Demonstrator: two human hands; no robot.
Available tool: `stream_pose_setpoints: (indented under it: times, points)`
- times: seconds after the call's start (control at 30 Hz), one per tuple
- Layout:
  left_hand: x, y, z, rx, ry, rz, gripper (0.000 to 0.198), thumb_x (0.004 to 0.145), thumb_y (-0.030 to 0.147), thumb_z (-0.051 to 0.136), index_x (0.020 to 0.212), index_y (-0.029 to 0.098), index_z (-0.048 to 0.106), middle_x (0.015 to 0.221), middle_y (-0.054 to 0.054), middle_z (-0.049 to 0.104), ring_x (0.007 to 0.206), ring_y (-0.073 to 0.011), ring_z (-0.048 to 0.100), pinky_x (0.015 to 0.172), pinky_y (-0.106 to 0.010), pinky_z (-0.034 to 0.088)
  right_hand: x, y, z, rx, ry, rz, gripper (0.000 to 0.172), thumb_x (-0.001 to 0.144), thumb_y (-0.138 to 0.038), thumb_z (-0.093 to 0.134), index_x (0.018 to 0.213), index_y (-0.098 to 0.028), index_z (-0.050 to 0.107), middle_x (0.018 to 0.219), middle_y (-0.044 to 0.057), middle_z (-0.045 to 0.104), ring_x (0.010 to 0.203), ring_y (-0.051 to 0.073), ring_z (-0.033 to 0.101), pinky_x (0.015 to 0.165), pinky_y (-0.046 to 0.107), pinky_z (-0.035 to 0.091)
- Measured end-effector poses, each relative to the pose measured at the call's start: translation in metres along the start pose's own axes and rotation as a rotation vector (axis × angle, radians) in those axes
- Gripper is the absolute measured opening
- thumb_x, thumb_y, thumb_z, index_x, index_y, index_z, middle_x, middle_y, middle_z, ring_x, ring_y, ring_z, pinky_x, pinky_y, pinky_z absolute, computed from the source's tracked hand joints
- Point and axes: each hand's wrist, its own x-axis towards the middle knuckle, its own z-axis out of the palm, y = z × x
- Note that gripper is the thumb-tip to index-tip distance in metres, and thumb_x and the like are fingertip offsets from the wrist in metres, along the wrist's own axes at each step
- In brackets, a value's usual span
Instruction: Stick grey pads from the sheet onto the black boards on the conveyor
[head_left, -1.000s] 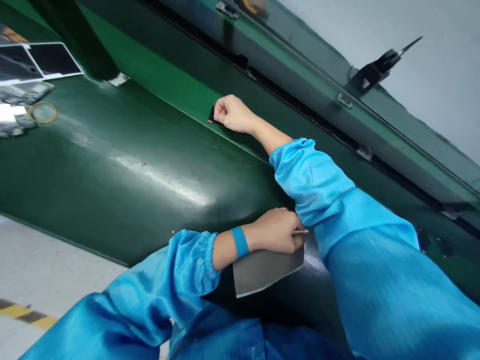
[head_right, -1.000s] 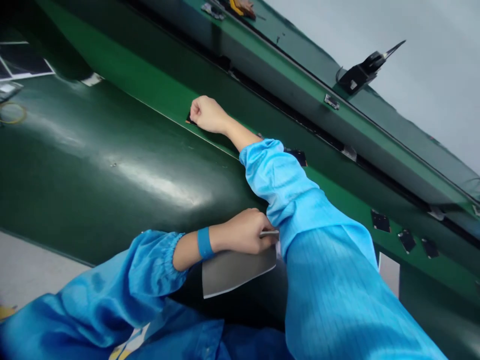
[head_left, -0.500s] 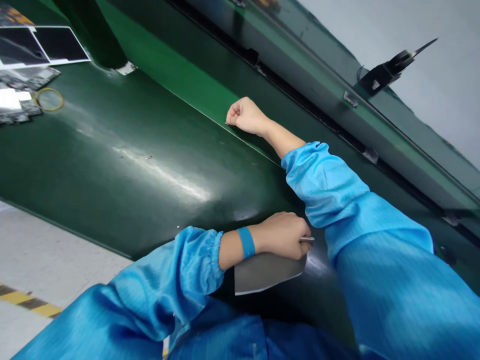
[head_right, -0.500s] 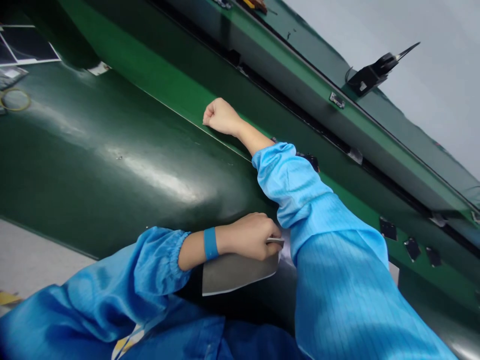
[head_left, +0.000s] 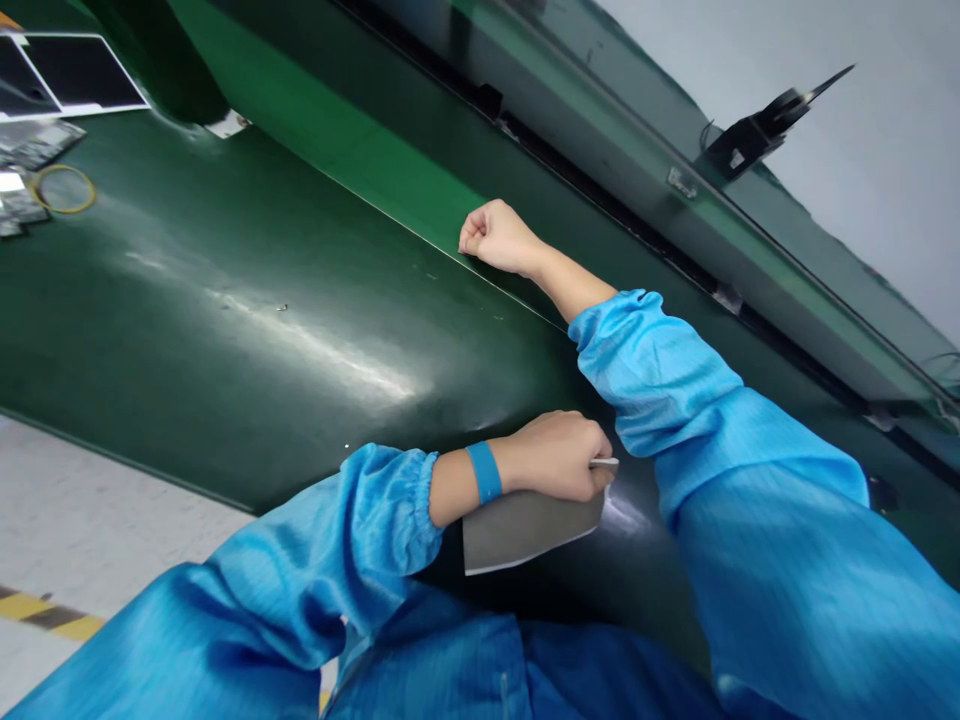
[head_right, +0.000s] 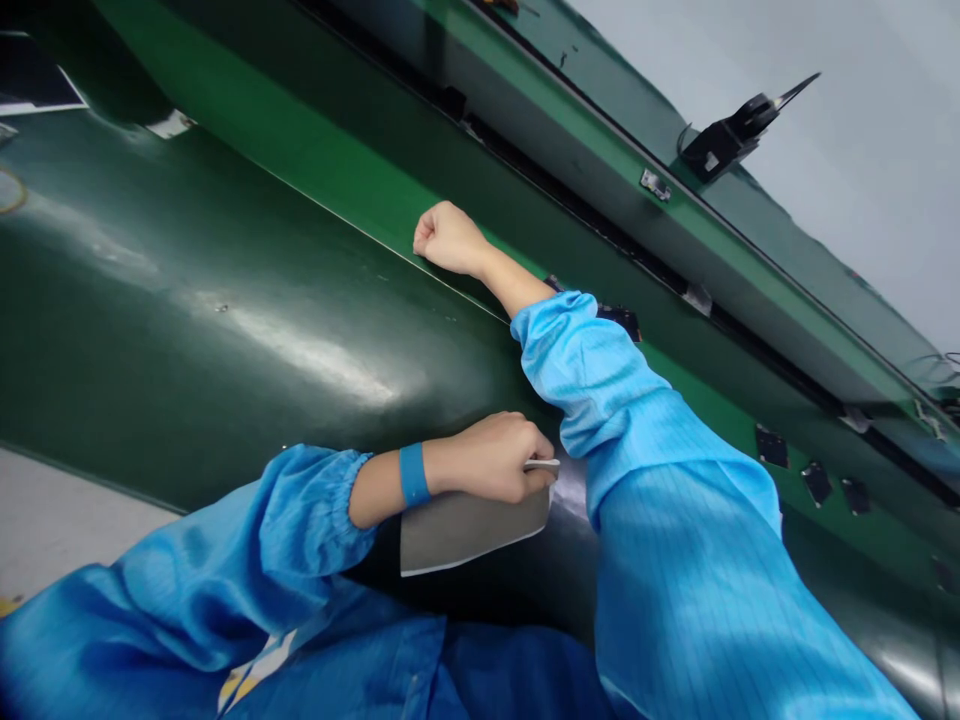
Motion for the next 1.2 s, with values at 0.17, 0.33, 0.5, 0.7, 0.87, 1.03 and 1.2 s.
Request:
stream_pose_setpoints:
  times: [0.17, 0.33, 0.5, 0.7, 0.87, 1.03, 1.2]
  points:
    - [0.000, -0.001, 0.002, 0.019, 0.004, 0.003, 0.035, 0.088, 0.019, 0.065, 0.061, 0.021, 0.043, 0.058, 0.002, 0.044, 0.056, -0.0160, 0.031, 0.061, -0.036, 0.027, -0.012, 0.000, -0.005, -0.031, -0.002, 0.013, 0.015, 0.079, -0.003, 0.066, 0.072, -0.015, 0.063, 0.069, 0.001, 0.062, 0.072, 0.015, 0.056, 0.082, 0.032, 0.052]
    - [0.000, 0.000, 0.003, 0.030, 0.006, -0.003, 0.035, 0.088, 0.019, 0.065, 0.061, 0.021, 0.043, 0.058, 0.002, 0.048, 0.055, -0.0154, 0.035, 0.062, -0.035, 0.027, -0.023, -0.001, -0.010, -0.062, -0.001, 0.029, 0.015, 0.077, -0.001, 0.064, 0.072, -0.015, 0.062, 0.074, 0.003, 0.065, 0.076, 0.016, 0.058, 0.084, 0.033, 0.051]
    - [0.000, 0.001, 0.001, 0.020, 0.011, -0.003, 0.038, 0.087, 0.016, 0.066, 0.059, 0.021, 0.040, 0.056, 0.003, 0.041, 0.056, -0.0148, 0.026, 0.062, -0.035, 0.026, -0.033, 0.001, -0.012, -0.140, 0.012, 0.042, 0.015, 0.075, 0.000, 0.063, 0.073, -0.015, 0.063, 0.073, 0.004, 0.064, 0.081, 0.019, 0.060, 0.083, 0.032, 0.050]
    - [-0.001, 0.001, -0.001, -0.001, 0.023, 0.011, 0.039, 0.082, 0.011, 0.066, 0.058, 0.020, 0.038, 0.055, 0.004, 0.037, 0.055, -0.0133, 0.027, 0.062, -0.035, 0.024, -0.041, 0.005, -0.005, -0.261, 0.058, 0.054, 0.018, 0.077, 0.000, 0.066, 0.073, -0.016, 0.062, 0.076, 0.006, 0.061, 0.086, 0.024, 0.064, 0.093, 0.040, 0.055]
    - [-0.003, -0.003, -0.006, -0.087, 0.038, -0.026, 0.040, 0.091, 0.022, 0.063, 0.059, 0.020, 0.039, 0.055, 0.004, 0.038, 0.058, -0.0126, 0.032, 0.061, -0.033, 0.024, -0.020, 0.023, -0.015, -0.296, 0.062, 0.202, 0.033, 0.066, -0.007, 0.094, 0.074, -0.015, 0.063, 0.078, 0.007, 0.054, 0.105, 0.039, 0.069, 0.103, 0.055, 0.057]
    - [-0.001, -0.004, -0.009, -0.116, 0.013, -0.089, 0.039, 0.094, 0.035, 0.061, 0.061, 0.019, 0.045, 0.059, 0.004, 0.043, 0.062, -0.0118, 0.038, 0.062, -0.028, 0.028, -0.023, 0.033, -0.036, -0.207, 0.059, 0.345, 0.048, 0.064, -0.034, 0.106, 0.080, -0.010, 0.067, 0.081, 0.009, 0.057, 0.115, 0.046, 0.069, 0.103, 0.061, 0.056]
    - [-0.001, -0.004, -0.010, -0.123, -0.004, -0.105, 0.037, 0.092, 0.040, 0.059, 0.064, 0.018, 0.050, 0.060, 0.003, 0.046, 0.065, -0.0124, 0.041, 0.063, -0.027, 0.030, -0.052, 0.022, -0.041, -0.192, 0.078, 0.376, 0.041, 0.072, -0.035, 0.101, 0.078, -0.012, 0.067, 0.081, 0.009, 0.060, 0.101, 0.037, 0.073, 0.098, 0.053, 0.058]
